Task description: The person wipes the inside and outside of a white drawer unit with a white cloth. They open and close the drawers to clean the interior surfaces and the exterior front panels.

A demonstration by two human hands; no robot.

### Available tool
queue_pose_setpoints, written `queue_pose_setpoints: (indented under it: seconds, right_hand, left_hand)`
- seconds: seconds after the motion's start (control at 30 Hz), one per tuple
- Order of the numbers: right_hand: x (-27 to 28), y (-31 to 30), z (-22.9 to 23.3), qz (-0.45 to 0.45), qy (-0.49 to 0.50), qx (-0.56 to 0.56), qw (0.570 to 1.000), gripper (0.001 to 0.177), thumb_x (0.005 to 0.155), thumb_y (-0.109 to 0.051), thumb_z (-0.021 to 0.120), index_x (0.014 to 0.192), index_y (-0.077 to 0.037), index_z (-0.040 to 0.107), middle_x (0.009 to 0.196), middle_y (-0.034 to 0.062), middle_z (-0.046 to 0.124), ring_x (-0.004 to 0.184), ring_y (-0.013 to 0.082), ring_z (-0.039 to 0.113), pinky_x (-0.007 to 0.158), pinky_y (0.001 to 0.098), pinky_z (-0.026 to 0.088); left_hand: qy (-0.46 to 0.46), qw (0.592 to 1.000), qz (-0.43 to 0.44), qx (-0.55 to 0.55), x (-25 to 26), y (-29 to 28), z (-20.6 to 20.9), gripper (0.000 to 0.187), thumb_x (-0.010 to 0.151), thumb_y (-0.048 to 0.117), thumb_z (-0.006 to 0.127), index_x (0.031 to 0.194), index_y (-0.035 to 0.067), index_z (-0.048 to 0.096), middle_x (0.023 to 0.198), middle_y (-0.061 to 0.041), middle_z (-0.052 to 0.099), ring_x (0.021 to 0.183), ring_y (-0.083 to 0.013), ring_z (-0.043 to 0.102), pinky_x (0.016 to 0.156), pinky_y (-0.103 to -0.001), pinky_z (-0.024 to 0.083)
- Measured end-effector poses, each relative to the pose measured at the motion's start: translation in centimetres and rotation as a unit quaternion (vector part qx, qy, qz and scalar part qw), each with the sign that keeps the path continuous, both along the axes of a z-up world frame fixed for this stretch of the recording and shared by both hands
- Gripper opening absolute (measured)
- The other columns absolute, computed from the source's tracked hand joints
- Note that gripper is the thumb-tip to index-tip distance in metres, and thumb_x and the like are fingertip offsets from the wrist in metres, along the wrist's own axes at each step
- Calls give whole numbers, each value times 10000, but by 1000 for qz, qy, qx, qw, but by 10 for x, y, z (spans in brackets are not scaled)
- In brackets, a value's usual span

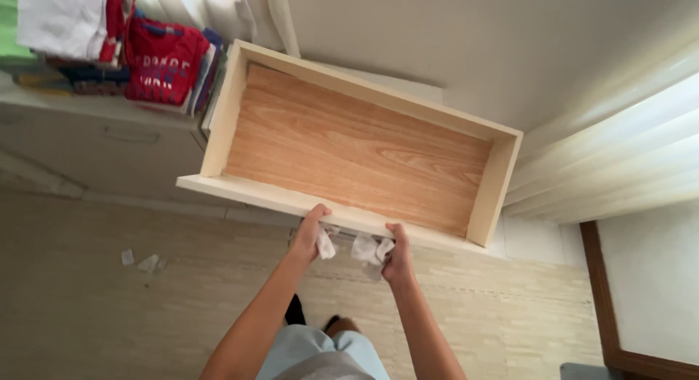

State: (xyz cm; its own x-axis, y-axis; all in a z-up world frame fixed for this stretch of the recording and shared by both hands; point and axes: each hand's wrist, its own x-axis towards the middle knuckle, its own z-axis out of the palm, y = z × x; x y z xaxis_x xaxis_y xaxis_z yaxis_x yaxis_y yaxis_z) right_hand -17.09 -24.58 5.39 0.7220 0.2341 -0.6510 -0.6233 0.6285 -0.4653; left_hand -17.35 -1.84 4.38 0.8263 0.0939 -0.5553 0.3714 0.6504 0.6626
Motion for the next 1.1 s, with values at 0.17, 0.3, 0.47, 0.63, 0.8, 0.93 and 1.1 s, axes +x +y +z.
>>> queue_pose_setpoints:
  seconds: [0.17,0.3,0.47,0.63,0.8,0.93,1.1]
  right_hand:
    - [-75,-32,-8,8,42,-32,999,364,804,-383,686,975,-62,676,834,125,718,738,282,713,678,439,600]
    - [-127,-52,-30,52,116,-5,992,378,792,-393,676,952,-50,679,830,130,731,730,289,717,691,435,597]
    - [-167,-53,-83,79,151,-24,985,389,824,-407,695,941,-37,669,817,131,703,722,296,688,672,428,581]
    - [-171,-30,-135,117,196,-61,972,385,830,-420,654,959,-58,687,850,121,717,744,271,676,675,410,566]
    - [-164,7,-215,119,217,-75,966,365,814,-414,658,969,-86,697,862,118,709,749,270,663,678,412,555]
    - [-146,37,-309,109,197,-48,973,375,825,-423,698,978,-82,685,882,113,700,771,264,641,687,402,545]
    - [-122,63,-407,155,228,-68,959,455,800,-470,651,994,-63,711,888,124,724,773,271,645,677,404,541]
  left_hand:
    - [58,998,24,-14,-88,-35,10,243,802,302,689,967,126,655,851,-24,667,726,-169,630,614,-352,482]
    - [102,993,55,-18,-161,-56,-37,271,803,318,695,971,109,657,851,-40,671,725,-183,642,603,-350,496]
    - [193,978,80,3,-209,-54,-89,277,775,337,696,956,129,666,820,-58,671,697,-201,644,561,-358,501]
    - [234,967,96,-4,-222,-34,-147,279,783,353,709,909,117,627,759,-69,632,630,-203,605,516,-356,487]
    - [238,967,90,-11,-211,1,-227,252,786,341,683,890,121,622,726,-64,622,585,-195,591,487,-337,457]
    - [255,963,84,-13,-191,34,-306,248,806,330,679,890,106,615,722,-74,626,589,-200,600,484,-335,466]
    - [259,963,78,-13,-160,60,-406,248,819,345,661,883,110,618,704,-88,630,577,-216,607,460,-339,450]
